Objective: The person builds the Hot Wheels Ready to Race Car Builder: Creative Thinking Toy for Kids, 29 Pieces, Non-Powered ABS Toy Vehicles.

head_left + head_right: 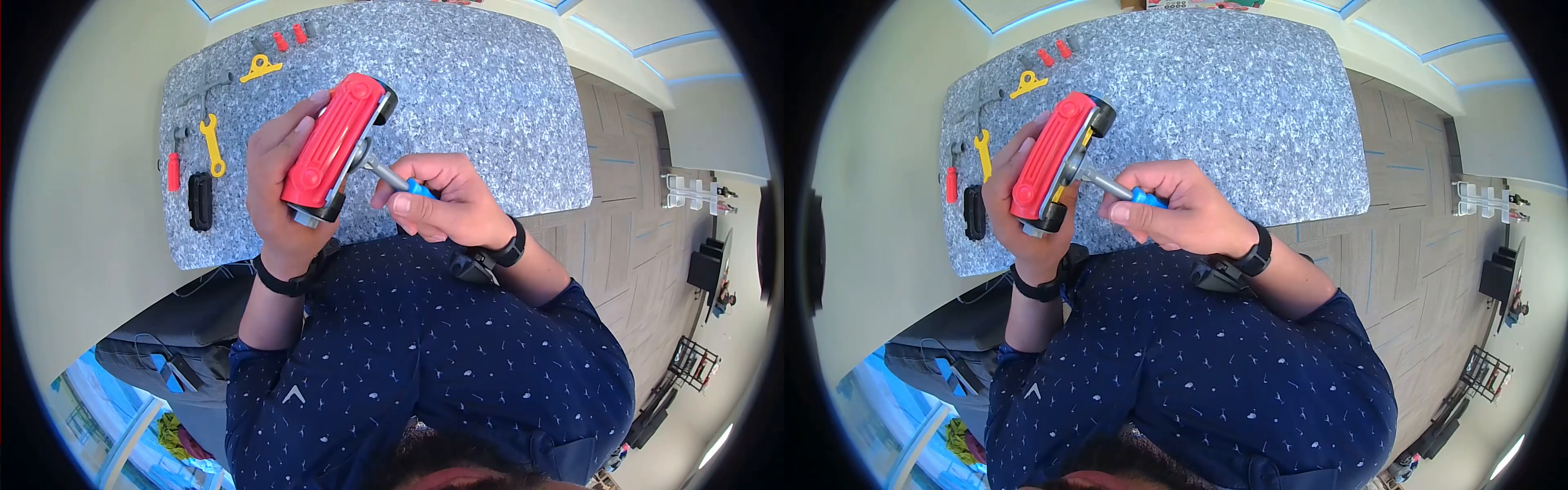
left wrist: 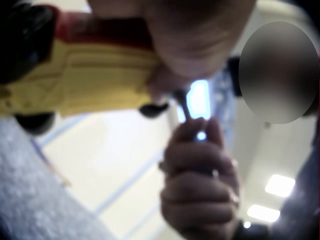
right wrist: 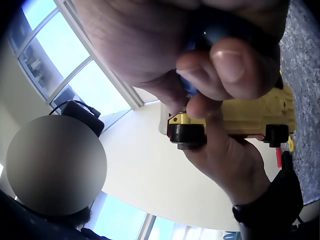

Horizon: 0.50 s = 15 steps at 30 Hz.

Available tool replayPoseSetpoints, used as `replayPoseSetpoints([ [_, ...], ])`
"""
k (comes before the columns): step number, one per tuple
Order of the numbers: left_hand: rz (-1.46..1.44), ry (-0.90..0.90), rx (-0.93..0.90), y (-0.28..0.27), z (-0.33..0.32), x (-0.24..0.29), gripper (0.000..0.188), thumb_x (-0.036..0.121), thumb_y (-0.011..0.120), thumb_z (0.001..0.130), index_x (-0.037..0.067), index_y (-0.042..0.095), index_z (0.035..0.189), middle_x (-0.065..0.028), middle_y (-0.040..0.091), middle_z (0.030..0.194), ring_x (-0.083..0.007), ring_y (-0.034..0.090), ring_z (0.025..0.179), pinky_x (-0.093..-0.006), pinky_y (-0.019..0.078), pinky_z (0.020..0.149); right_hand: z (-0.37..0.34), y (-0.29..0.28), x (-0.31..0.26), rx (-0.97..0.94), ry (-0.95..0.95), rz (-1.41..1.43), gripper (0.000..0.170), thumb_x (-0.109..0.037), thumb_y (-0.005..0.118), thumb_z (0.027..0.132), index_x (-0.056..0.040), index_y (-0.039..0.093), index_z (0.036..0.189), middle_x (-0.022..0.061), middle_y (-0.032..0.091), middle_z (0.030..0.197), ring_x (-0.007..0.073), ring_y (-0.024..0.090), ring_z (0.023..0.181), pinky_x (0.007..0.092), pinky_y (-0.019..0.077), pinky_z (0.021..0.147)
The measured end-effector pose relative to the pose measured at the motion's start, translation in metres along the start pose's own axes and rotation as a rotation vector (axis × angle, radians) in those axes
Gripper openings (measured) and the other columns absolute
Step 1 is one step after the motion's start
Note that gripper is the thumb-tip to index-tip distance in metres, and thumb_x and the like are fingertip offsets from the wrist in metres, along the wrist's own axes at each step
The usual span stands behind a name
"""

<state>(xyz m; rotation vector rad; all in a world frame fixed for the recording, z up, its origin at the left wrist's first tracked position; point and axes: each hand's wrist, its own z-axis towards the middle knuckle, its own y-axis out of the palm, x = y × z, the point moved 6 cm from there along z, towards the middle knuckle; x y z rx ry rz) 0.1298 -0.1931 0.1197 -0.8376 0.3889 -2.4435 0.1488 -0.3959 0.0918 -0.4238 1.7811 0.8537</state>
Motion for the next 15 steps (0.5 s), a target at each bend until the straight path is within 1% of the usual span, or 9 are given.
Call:
replayPoseSetpoints([
  [2, 0.007, 0.008, 0.013, -0.001, 0.001, 0.001, 0.061, 0.005, 0.089, 0.094, 0.001, 0.055, 0.145, -0.0313, 0.069, 0.147, -0.0422, 0.071, 0.136, -0.0515, 0.0557, 0.116, 0.001, 0.001, 0.002, -0.01, -0.005, -0.013, 0.017, -0.02, 0.073, 0.113, -0.0036, 0.075, 0.111, -0.0033, 0.064, 0.077, 0.0028, 0.058, 0.065, 0.0247, 0.043, 0.056],
  [3, 0.012, 0.012, 0.019, -0.001, 0.001, 0.001, 0.061, 0.005, 0.088, 0.093, 0.001, 0.056, 0.145, -0.0303, 0.069, 0.148, -0.0421, 0.071, 0.136, -0.052, 0.0551, 0.116, 0.003, 0.001, 0.001, 0.019, -0.055, -0.107, 0.018, -0.021, 0.074, 0.113, -0.0035, 0.074, 0.109, -0.0031, 0.063, 0.076, 0.0035, 0.058, 0.066, 0.0259, 0.0444, 0.058],
  [5, 0.105, 0.053, 0.029, 0.003, 0.004, -0.002, 0.058, 0.007, 0.089, 0.089, 0.004, 0.064, 0.14, -0.0208, 0.074, 0.146, -0.0384, 0.072, 0.131, -0.0514, 0.0526, 0.113, 0.009, 0.0, 0.0, 0.073, -0.157, -0.294, 0.021, -0.023, 0.074, 0.113, -0.0034, 0.071, 0.103, -0.0026, 0.061, 0.075, 0.0049, 0.059, 0.07, 0.0283, 0.0471, 0.063],
  [6, 0.151, 0.073, 0.033, 0.004, 0.004, -0.002, 0.056, 0.008, 0.09, 0.086, 0.006, 0.068, 0.138, -0.016, 0.077, 0.145, -0.0366, 0.072, 0.129, -0.0511, 0.0514, 0.112, 0.011, -0.008, 0.006, 0.128, -0.165, -0.357, 0.023, -0.023, 0.075, 0.112, -0.0035, 0.07, 0.101, -0.002, 0.061, 0.075, 0.0053, 0.06, 0.072, 0.0291, 0.0477, 0.065],
  [8, 0.203, 0.068, 0.014, 0.008, 0.002, -0.004, 0.054, 0.009, 0.091, 0.084, 0.008, 0.071, 0.134, -0.0118, 0.078, 0.144, -0.0339, 0.073, 0.128, -0.0507, 0.0511, 0.111, 0.014, -0.025, 0.017, 0.244, -0.182, -0.486, 0.027, -0.024, 0.076, 0.112, -0.0035, 0.067, 0.097, -0.0009, 0.062, 0.075, 0.0061, 0.061, 0.076, 0.0306, 0.0491, 0.069],
  [11, 0.205, 0.043, 0.027, 0.012, 0.0, -0.009, 0.051, 0.01, 0.091, 0.084, 0.009, 0.073, 0.132, -0.0082, 0.079, 0.143, -0.0315, 0.073, 0.126, -0.0496, 0.0503, 0.11, 0.015, -0.032, 0.029, 0.219, -0.03, -0.362, 0.03, -0.028, 0.078, 0.111, -0.0058, 0.067, 0.095, -0.0006, 0.063, 0.076, 0.006, 0.059, 0.071, 0.0294, 0.047, 0.065],
  [14, 0.228, 0.025, 0.061, 0.012, -0.001, -0.015, 0.048, 0.009, 0.089, 0.084, 0.009, 0.075, 0.13, -0.0059, 0.079, 0.142, -0.029, 0.073, 0.124, -0.0487, 0.0493, 0.11, 0.016, -0.037, 0.039, 0.193, -0.161, -0.414, 0.034, -0.037, 0.076, 0.112, -0.0061, 0.069, 0.1, -0.001, 0.065, 0.077, 0.0057, 0.057, 0.065, 0.0287, 0.0448, 0.059],
  [15, 0.244, 0.022, 0.072, 0.012, -0.001, -0.016, 0.047, 0.008, 0.088, 0.084, 0.009, 0.076, 0.129, -0.0051, 0.079, 0.142, -0.0281, 0.073, 0.124, -0.0485, 0.0489, 0.111, 0.015, -0.042, 0.041, 0.234, -0.146, -0.31, 0.036, -0.04, 0.076, 0.112, -0.0054, 0.069, 0.103, -0.0011, 0.064, 0.077, 0.0054, 0.056, 0.063, 0.0276, 0.044, 0.057],
])
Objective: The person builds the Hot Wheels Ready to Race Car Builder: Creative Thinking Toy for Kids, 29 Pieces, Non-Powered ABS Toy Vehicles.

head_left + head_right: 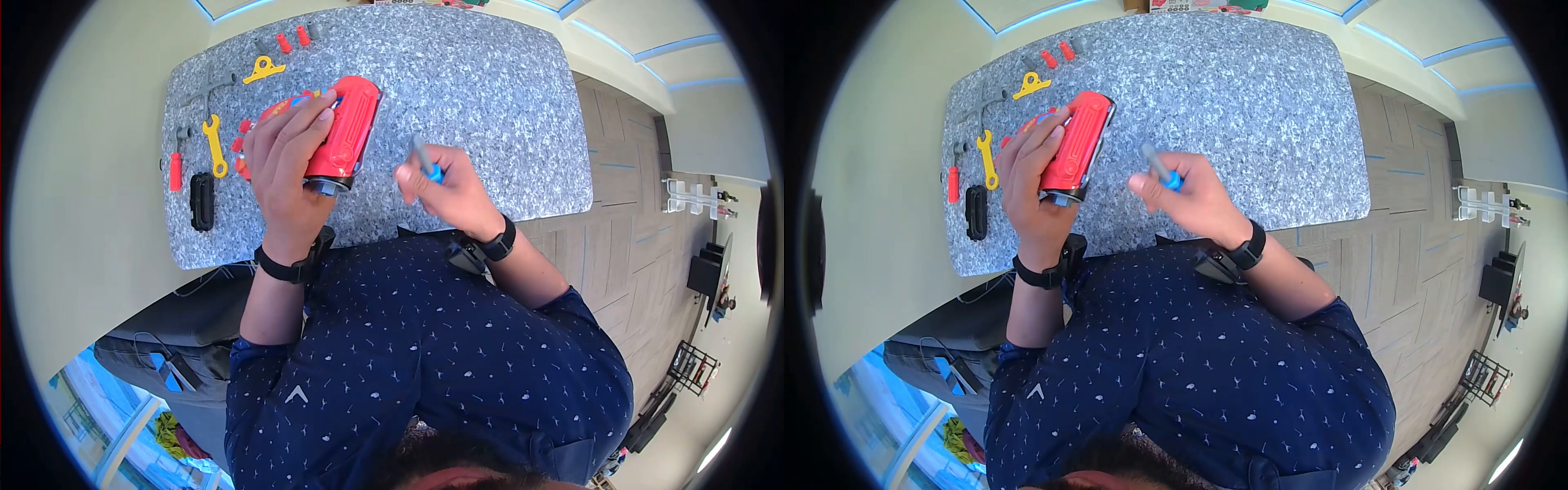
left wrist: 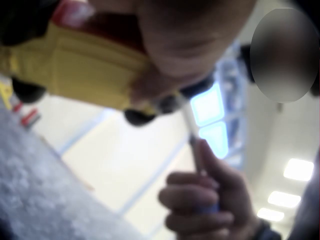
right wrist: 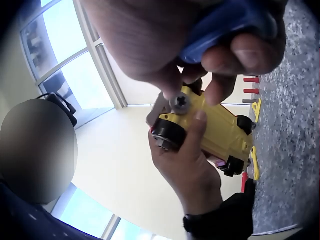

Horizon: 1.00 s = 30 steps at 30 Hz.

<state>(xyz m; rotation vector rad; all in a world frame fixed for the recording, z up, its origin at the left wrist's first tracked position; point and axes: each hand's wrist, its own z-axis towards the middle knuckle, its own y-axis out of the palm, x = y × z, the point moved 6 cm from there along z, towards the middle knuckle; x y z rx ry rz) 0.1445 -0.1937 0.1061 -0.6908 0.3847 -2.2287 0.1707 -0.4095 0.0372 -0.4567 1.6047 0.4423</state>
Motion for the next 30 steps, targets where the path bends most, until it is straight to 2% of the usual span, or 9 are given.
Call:
replayPoseSetpoints([
  [2, 0.066, 0.01, -0.066, 0.005, -0.003, 0.001, 0.045, 0.006, 0.084, 0.084, 0.01, 0.078, 0.128, -0.0023, 0.08, 0.141, -0.0257, 0.073, 0.124, -0.0477, 0.0481, 0.111, 0.002, -0.001, -0.012, 0.095, 0.071, 0.198, 0.041, -0.045, 0.075, 0.112, -0.0041, 0.07, 0.11, -0.0012, 0.064, 0.076, 0.0049, 0.054, 0.059, 0.0254, 0.0425, 0.053],
  [6, 0.139, 0.052, -0.199, 0.021, -0.011, 0.014, 0.046, 0.002, 0.08, 0.083, 0.013, 0.082, 0.127, 0.0022, 0.08, 0.138, -0.0223, 0.072, 0.123, -0.0466, 0.0472, 0.112, 0.01, 0.006, -0.006, 0.131, 0.094, 0.358, 0.05, -0.049, 0.075, 0.11, -0.0012, 0.068, 0.123, 0.0005, 0.066, 0.081, 0.0047, 0.053, 0.056, 0.0229, 0.0434, 0.049],
  [8, 0.125, 0.057, -0.191, 0.028, -0.015, 0.016, 0.05, 0.001, 0.08, 0.081, 0.014, 0.082, 0.129, 0.0021, 0.08, 0.136, -0.0228, 0.072, 0.124, -0.0473, 0.0474, 0.112, 0.016, 0.006, 0.004, 0.178, 0.111, 0.395, 0.051, -0.048, 0.077, 0.11, -0.0011, 0.067, 0.127, 0.0015, 0.067, 0.084, 0.0059, 0.054, 0.054, 0.023, 0.0442, 0.047],
  [10, 0.106, 0.056, -0.221, 0.033, -0.015, 0.019, 0.053, -0.002, 0.083, 0.078, 0.013, 0.083, 0.129, 0.0, 0.081, 0.135, -0.0242, 0.073, 0.125, -0.0474, 0.0487, 0.112, 0.018, 0.009, 0.007, 0.237, 0.152, 0.444, 0.047, -0.043, 0.076, 0.11, -0.0017, 0.065, 0.128, 0.0023, 0.067, 0.087, 0.0074, 0.056, 0.055, 0.0244, 0.045, 0.046],
  [14, 0.054, 0.026, -0.31, 0.048, -0.027, 0.019, 0.062, -0.002, 0.082, 0.076, 0.011, 0.079, 0.137, -0.0042, 0.073, 0.146, -0.0255, 0.068, 0.132, -0.0489, 0.0482, 0.113, 0.017, 0.006, 0.025, 0.352, 0.207, 0.554, 0.037, -0.031, 0.076, 0.109, -0.0039, 0.061, 0.129, 0.0032, 0.068, 0.088, 0.0103, 0.06, 0.055, 0.0257, 0.0449, 0.043],
  [20, -0.07, -0.026, -0.408, 0.063, -0.031, 0.009, 0.065, 0.004, 0.086, 0.082, 0.01, 0.074, 0.145, -0.0074, 0.068, 0.153, -0.0319, 0.065, 0.136, -0.0497, 0.0463, 0.117, 0.021, -0.032, 0.04, 0.49, 0.18, 0.502, 0.031, -0.023, 0.077, 0.105, -0.0076, 0.058, 0.124, 0.0048, 0.069, 0.091, 0.0111, 0.06, 0.054, 0.0271, 0.0434, 0.04],
  [25, 0.131, -0.175, -0.389, 0.041, -0.025, -0.033, 0.065, 0.014, 0.09, 0.087, 0.01, 0.071, 0.149, -0.0123, 0.066, 0.155, -0.0375, 0.062, 0.14, -0.0523, 0.0477, 0.118, 0.035, -0.089, 0.057, 0.486, 0.208, 0.495, 0.028, -0.023, 0.077, 0.104, -0.0103, 0.06, 0.123, 0.0024, 0.069, 0.09, 0.0102, 0.057, 0.054, 0.0266, 0.041, 0.044],
  [28, 0.181, -0.28, -0.456, 0.037, -0.034, -0.061, 0.064, 0.015, 0.089, 0.09, 0.009, 0.069, 0.15, -0.0145, 0.064, 0.157, -0.0388, 0.061, 0.141, -0.0526, 0.0483, 0.118, 0.047, -0.109, 0.064, 0.462, 0.198, 0.445, 0.026, -0.024, 0.077, 0.104, -0.0096, 0.063, 0.121, 0.0025, 0.069, 0.087, 0.0097, 0.057, 0.054, 0.026, 0.0403, 0.044],
  [30, 0.149, -0.343, -0.496, 0.042, -0.045, -0.075, 0.062, 0.014, 0.088, 0.092, 0.008, 0.068, 0.15, -0.0156, 0.063, 0.158, -0.0396, 0.061, 0.142, -0.0521, 0.0494, 0.118, 0.056, -0.119, 0.069, 0.461, 0.204, 0.279, 0.026, -0.027, 0.077, 0.107, -0.0042, 0.069, 0.116, 0.002, 0.068, 0.083, 0.0094, 0.058, 0.055, 0.0279, 0.0422, 0.045],
])
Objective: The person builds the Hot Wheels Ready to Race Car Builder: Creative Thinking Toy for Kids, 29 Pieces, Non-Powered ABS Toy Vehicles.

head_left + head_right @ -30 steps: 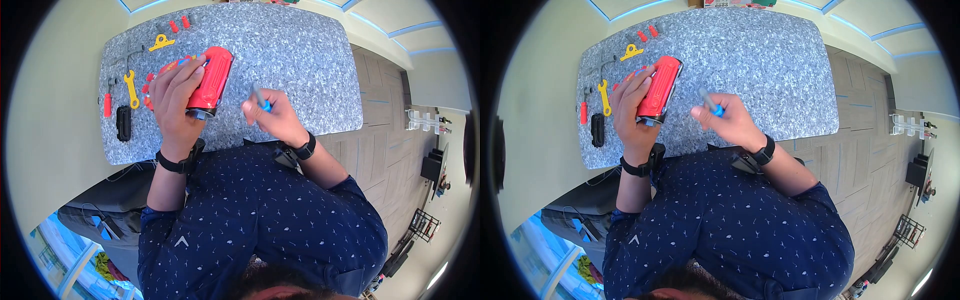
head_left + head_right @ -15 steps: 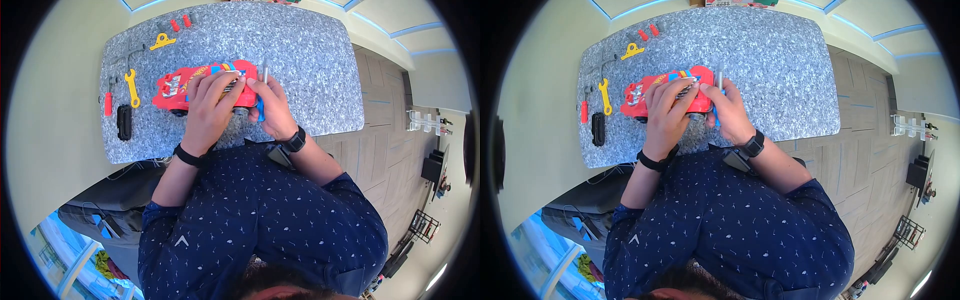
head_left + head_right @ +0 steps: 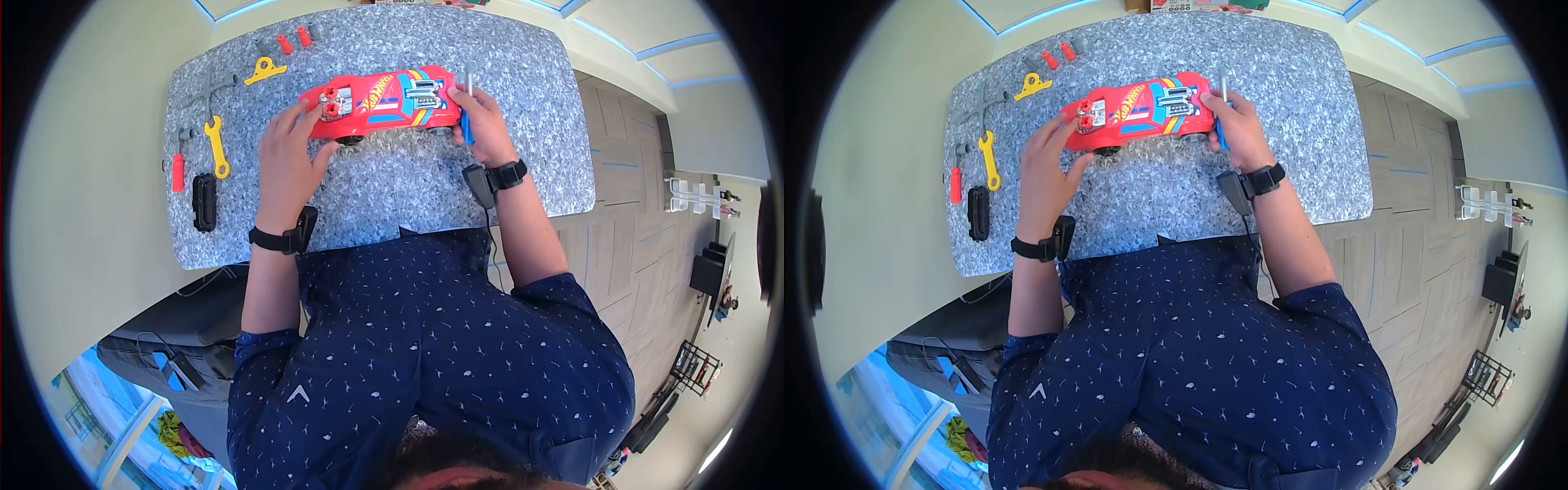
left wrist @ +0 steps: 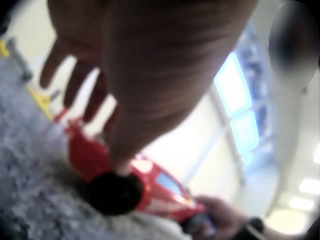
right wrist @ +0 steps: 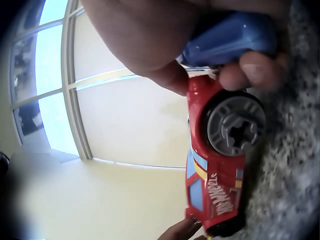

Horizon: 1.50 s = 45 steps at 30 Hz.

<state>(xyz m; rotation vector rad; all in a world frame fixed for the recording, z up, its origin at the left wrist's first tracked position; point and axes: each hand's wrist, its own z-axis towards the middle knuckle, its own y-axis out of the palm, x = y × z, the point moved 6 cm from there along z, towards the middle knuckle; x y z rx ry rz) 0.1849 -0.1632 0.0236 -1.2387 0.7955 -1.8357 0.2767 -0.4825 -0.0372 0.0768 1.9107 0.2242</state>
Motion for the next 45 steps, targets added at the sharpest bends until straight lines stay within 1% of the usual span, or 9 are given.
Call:
replayPoseSetpoints([
  [3, -0.077, -0.033, -0.01, 0.01, -0.002, -0.012, 0.059, 0.012, 0.085, 0.094, 0.007, 0.068, 0.15, -0.0167, 0.063, 0.159, -0.0408, 0.063, 0.142, -0.0507, 0.0524, 0.117, 0.016, -0.013, 0.004, -0.008, -0.026, -0.295, 0.033, -0.029, 0.076, 0.11, 0.0037, 0.075, 0.118, 0.001, 0.068, 0.08, 0.0081, 0.058, 0.056, 0.0294, 0.0444, 0.047],
  [6, -0.091, -0.036, 0.002, 0.009, -0.001, -0.009, 0.056, 0.011, 0.084, 0.095, 0.005, 0.069, 0.149, -0.017, 0.062, 0.159, -0.0407, 0.064, 0.141, -0.0487, 0.0553, 0.115, 0.015, -0.017, 0.003, 0.035, -0.097, -0.305, 0.036, -0.026, 0.077, 0.108, 0.0053, 0.076, 0.126, 0.0015, 0.067, 0.081, 0.0077, 0.059, 0.06, 0.0285, 0.0461, 0.052],
  [9, -0.11, -0.043, 0.02, 0.011, 0.001, -0.009, 0.053, 0.009, 0.083, 0.096, 0.004, 0.07, 0.147, -0.0166, 0.063, 0.158, -0.04, 0.066, 0.139, -0.0475, 0.0572, 0.113, 0.018, -0.039, 0.003, 0.111, -0.204, -0.391, 0.042, -0.025, 0.08, 0.104, 0.0056, 0.074, 0.132, 0.0054, 0.071, 0.087, 0.0113, 0.066, 0.072, 0.0321, 0.0545, 0.065],
  [12, -0.11, -0.037, 0.051, 0.013, 0.0, -0.011, 0.05, 0.009, 0.082, 0.097, 0.003, 0.071, 0.145, -0.0164, 0.063, 0.155, -0.0403, 0.068, 0.135, -0.0476, 0.0585, 0.109, 0.017, -0.063, -0.005, 0.266, -0.373, -0.766, 0.047, -0.028, 0.085, 0.099, 0.0043, 0.075, 0.132, 0.013, 0.078, 0.098, 0.0218, 0.075, 0.087, 0.0393, 0.0601, 0.08],
  [15, -0.119, -0.038, 0.062, 0.014, 0.0, -0.01, 0.047, 0.009, 0.082, 0.098, 0.003, 0.072, 0.143, -0.0158, 0.064, 0.152, -0.0399, 0.069, 0.132, -0.0474, 0.0591, 0.106, 0.006, -0.067, -0.017, 0.364, -0.372, -0.962, 0.05, -0.032, 0.088, 0.096, 0.0036, 0.077, 0.128, 0.0196, 0.081, 0.109, 0.0318, 0.078, 0.097, 0.0442, 0.0613, 0.089],
  [18, -0.118, -0.03, 0.073, 0.013, 0.001, -0.009, 0.046, 0.009, 0.082, 0.098, 0.003, 0.073, 0.142, -0.0149, 0.064, 0.15, -0.0394, 0.069, 0.131, -0.0472, 0.0596, 0.105, 0.008, -0.072, -0.018, 0.355, -0.39, -1.06, 0.049, -0.033, 0.091, 0.093, 0.0037, 0.078, 0.123, 0.0227, 0.081, 0.109, 0.0363, 0.079, 0.097, 0.0459, 0.0619, 0.088],
  [24, -0.091, -0.047, 0.063, 0.012, -0.001, -0.011, 0.047, 0.011, 0.083, 0.097, 0.006, 0.072, 0.142, -0.0114, 0.065, 0.151, -0.0372, 0.069, 0.132, -0.0469, 0.0602, 0.104, 0.011, -0.066, -0.018, 0.33, -0.325, -1.161, 0.05, -0.031, 0.095, 0.088, 0.004, 0.078, 0.12, 0.0204, 0.08, 0.102, 0.035, 0.078, 0.094, 0.0466, 0.0625, 0.086],
  [41, -0.145, -0.062, 0.07, 0.008, 0.0, -0.016, 0.045, 0.011, 0.085, 0.095, 0.002, 0.074, 0.138, -0.015, 0.071, 0.147, -0.0386, 0.071, 0.131, -0.0468, 0.0562, 0.113, 0.011, -0.081, -0.014, 0.343, -0.333, -1.023, 0.05, -0.037, 0.093, 0.091, 0.0029, 0.08, 0.119, 0.0115, 0.076, 0.084, 0.0233, 0.072, 0.076, 0.0398, 0.0586, 0.072],
  [45, -0.115, -0.037, 0.089, 0.006, 0.0, -0.021, 0.044, 0.012, 0.086, 0.096, 0.004, 0.075, 0.138, -0.013, 0.072, 0.146, -0.0339, 0.074, 0.125, -0.0423, 0.0608, 0.099, 0.008, -0.08, -0.018, 0.348, -0.331, -1.022, 0.049, -0.037, 0.092, 0.092, 0.0025, 0.08, 0.118, 0.0107, 0.075, 0.083, 0.0227, 0.071, 0.075, 0.0395, 0.0578, 0.071],
])
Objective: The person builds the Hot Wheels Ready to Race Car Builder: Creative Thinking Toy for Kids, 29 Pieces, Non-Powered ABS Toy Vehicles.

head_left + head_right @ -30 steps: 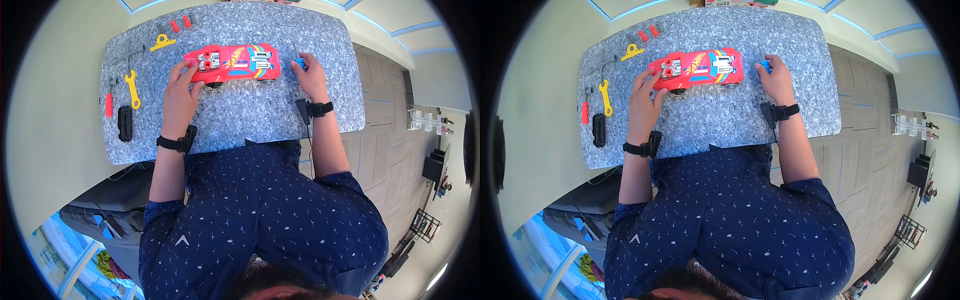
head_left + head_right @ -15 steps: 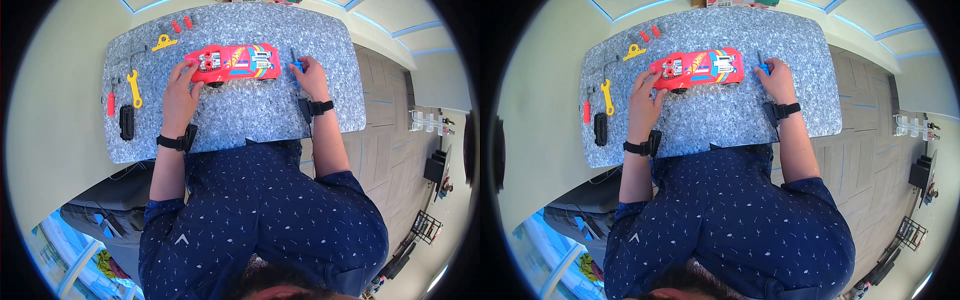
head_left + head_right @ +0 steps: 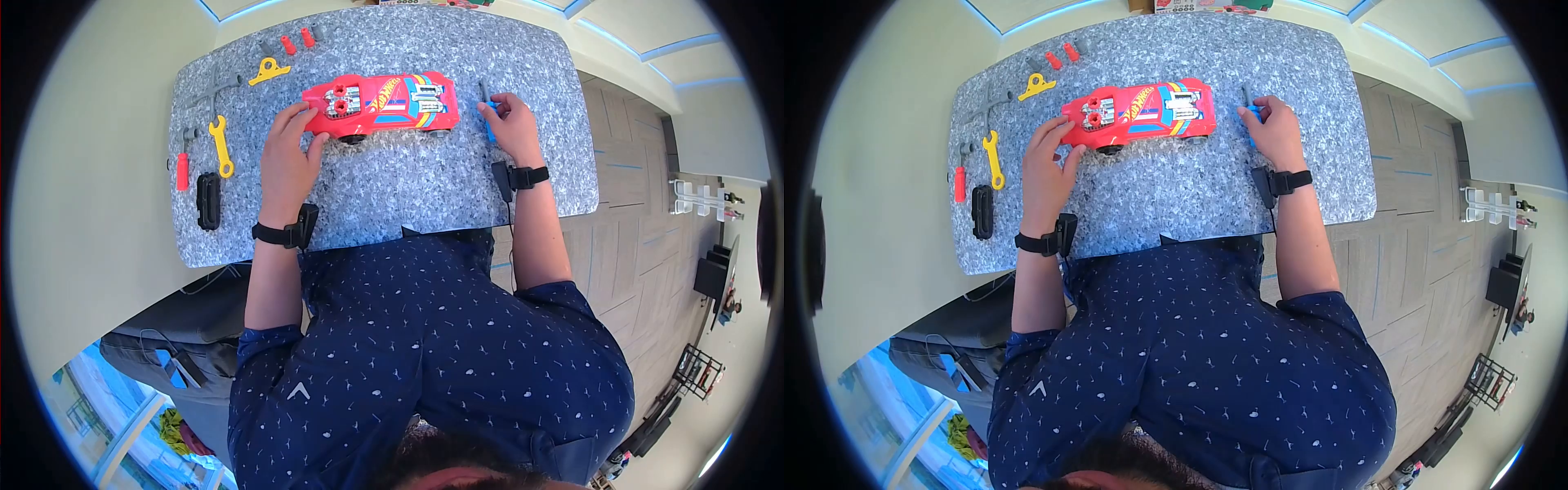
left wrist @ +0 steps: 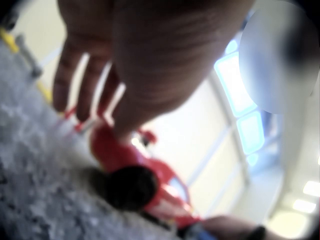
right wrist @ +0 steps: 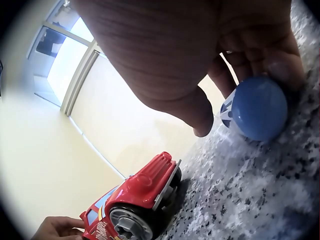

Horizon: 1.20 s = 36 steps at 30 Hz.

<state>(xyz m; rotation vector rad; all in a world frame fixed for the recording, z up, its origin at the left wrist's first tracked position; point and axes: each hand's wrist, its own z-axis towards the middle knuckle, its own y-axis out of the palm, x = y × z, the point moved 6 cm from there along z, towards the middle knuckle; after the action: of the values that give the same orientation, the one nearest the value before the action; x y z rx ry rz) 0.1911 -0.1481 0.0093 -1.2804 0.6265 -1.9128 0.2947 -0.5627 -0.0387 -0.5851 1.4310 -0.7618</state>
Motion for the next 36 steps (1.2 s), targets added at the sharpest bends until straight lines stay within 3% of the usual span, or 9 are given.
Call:
replayPoseSetpoints([
  [5, 0.01, -0.012, 0.006, -0.004, 0.002, -0.003, 0.044, 0.012, 0.087, 0.096, 0.006, 0.076, 0.138, -0.0107, 0.072, 0.146, -0.0249, 0.076, 0.112, -0.0365, 0.0614, 0.083, 0.001, -0.001, 0.004, 0.003, 0.003, 0.003, 0.048, -0.037, 0.092, 0.093, 0.0023, 0.08, 0.118, 0.01, 0.075, 0.082, 0.0223, 0.071, 0.074, 0.0396, 0.0572, 0.071],
  [23, -0.046, -0.054, 0.015, -0.01, 0.003, -0.003, 0.047, 0.013, 0.089, 0.094, 0.008, 0.076, 0.139, -0.0087, 0.072, 0.146, -0.0206, 0.076, 0.104, -0.0349, 0.06, 0.083, 0.002, -0.014, 0.006, 0.042, 0.011, 0.005, 0.05, -0.041, 0.089, 0.096, 0.0023, 0.08, 0.12, 0.0127, 0.078, 0.089, 0.0259, 0.075, 0.079, 0.0402, 0.0589, 0.074],
  [26, -0.056, -0.093, 0.022, -0.028, 0.005, 0.005, 0.048, 0.015, 0.089, 0.093, 0.002, 0.074, 0.136, -0.0151, 0.071, 0.145, -0.0319, 0.075, 0.113, -0.0427, 0.0615, 0.098, 0.004, -0.017, 0.007, 0.075, -0.016, -0.007, 0.05, -0.041, 0.089, 0.096, 0.0018, 0.08, 0.12, 0.0145, 0.079, 0.095, 0.027, 0.075, 0.082, 0.0405, 0.0593, 0.076],
  [29, 0.02, -0.184, 0.061, -0.065, 0.005, -0.005, 0.054, 0.021, 0.092, 0.092, 0.003, 0.073, 0.14, -0.0158, 0.071, 0.146, -0.0352, 0.074, 0.12, -0.0443, 0.0598, 0.103, 0.007, -0.022, 0.013, 0.109, -0.043, 0.003, 0.05, -0.041, 0.089, 0.096, 0.0013, 0.081, 0.12, 0.0155, 0.08, 0.102, 0.0266, 0.076, 0.084, 0.0406, 0.0595, 0.077],
  [32, 0.34, -0.178, 0.114, -0.104, -0.017, -0.058, 0.06, 0.025, 0.093, 0.091, 0.008, 0.073, 0.145, -0.0154, 0.074, 0.144, -0.0323, 0.074, 0.118, -0.0451, 0.0587, 0.1, 0.009, -0.032, 0.015, 0.124, -0.022, 0.036, 0.05, -0.041, 0.089, 0.097, 0.0011, 0.08, 0.122, 0.0152, 0.081, 0.107, 0.0254, 0.076, 0.084, 0.0401, 0.0596, 0.077],
  [36, 0.447, -0.381, 0.128, -0.145, -0.068, -0.12, 0.065, 0.027, 0.094, 0.09, 0.005, 0.072, 0.147, -0.0225, 0.073, 0.143, -0.0401, 0.071, 0.129, -0.0487, 0.0558, 0.108, 0.01, -0.047, 0.019, 0.135, 0.015, 0.073, 0.05, -0.042, 0.088, 0.098, 0.0002, 0.08, 0.124, 0.0142, 0.082, 0.114, 0.0222, 0.075, 0.083, 0.0386, 0.0596, 0.076],
])
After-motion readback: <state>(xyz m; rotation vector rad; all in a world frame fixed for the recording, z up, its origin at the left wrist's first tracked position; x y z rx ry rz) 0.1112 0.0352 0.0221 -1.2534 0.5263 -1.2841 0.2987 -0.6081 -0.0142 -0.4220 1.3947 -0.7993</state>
